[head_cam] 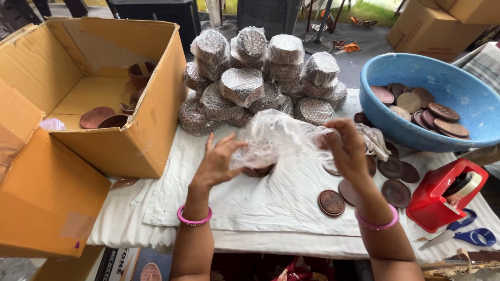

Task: The person wipes wooden coasters with a cloth and wraps them individually in bubble wrap.

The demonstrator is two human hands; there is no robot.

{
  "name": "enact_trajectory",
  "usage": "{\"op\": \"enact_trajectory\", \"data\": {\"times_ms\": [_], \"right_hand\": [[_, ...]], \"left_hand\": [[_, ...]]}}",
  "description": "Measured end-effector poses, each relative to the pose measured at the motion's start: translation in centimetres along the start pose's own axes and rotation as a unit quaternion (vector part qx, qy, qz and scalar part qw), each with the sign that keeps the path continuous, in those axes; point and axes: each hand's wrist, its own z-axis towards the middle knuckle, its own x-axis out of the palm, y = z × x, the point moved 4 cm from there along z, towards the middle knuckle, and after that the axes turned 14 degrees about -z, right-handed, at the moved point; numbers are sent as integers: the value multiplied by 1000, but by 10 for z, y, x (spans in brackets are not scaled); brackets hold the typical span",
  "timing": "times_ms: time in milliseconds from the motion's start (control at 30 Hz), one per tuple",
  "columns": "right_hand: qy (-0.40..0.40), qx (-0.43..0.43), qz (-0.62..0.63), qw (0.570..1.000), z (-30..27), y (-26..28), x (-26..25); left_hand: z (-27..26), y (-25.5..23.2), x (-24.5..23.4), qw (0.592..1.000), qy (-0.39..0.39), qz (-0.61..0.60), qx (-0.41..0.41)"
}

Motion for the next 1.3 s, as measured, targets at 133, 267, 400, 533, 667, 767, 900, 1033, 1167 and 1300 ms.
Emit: {"op": "enact_trajectory", "data": {"times_ms": [133, 267, 400, 533, 667, 767, 900, 1033, 1167, 1300], "right_hand": [[56, 95, 70, 991, 14, -1, -35], [116, 166, 240, 949, 34, -24, -24], [155, 223, 101, 957, 52, -122, 22], [126, 157, -271, 941, 53, -104, 52], [106, -69, -384, 915, 30, -104, 93], [227, -122, -321, 912, 13, -71, 122], [322, -120, -349, 872, 4, -50, 145], [361, -64, -286, 885, -3, -92, 158], [350, 28, -149, 924, -3, -95, 155], [344, 74, -93, 931, -9, -107, 153]], "left_hand": [[-29, 44, -8, 974, -7, -186, -130], [-32, 34, -28, 700, -60, -702, -116], [-34, 75, -11, 715, -189, -627, -246], [-34, 83, -6, 801, -221, -484, -274], [-22, 59, -23, 921, -273, -66, -270], [-15, 37, -10, 937, -317, 94, -108], [3, 17, 54, 981, -52, -183, -45], [8, 24, 83, 987, 60, -77, -124], [6, 46, 87, 957, 78, -138, -241], [2, 53, 81, 948, 97, -168, -251]]}}
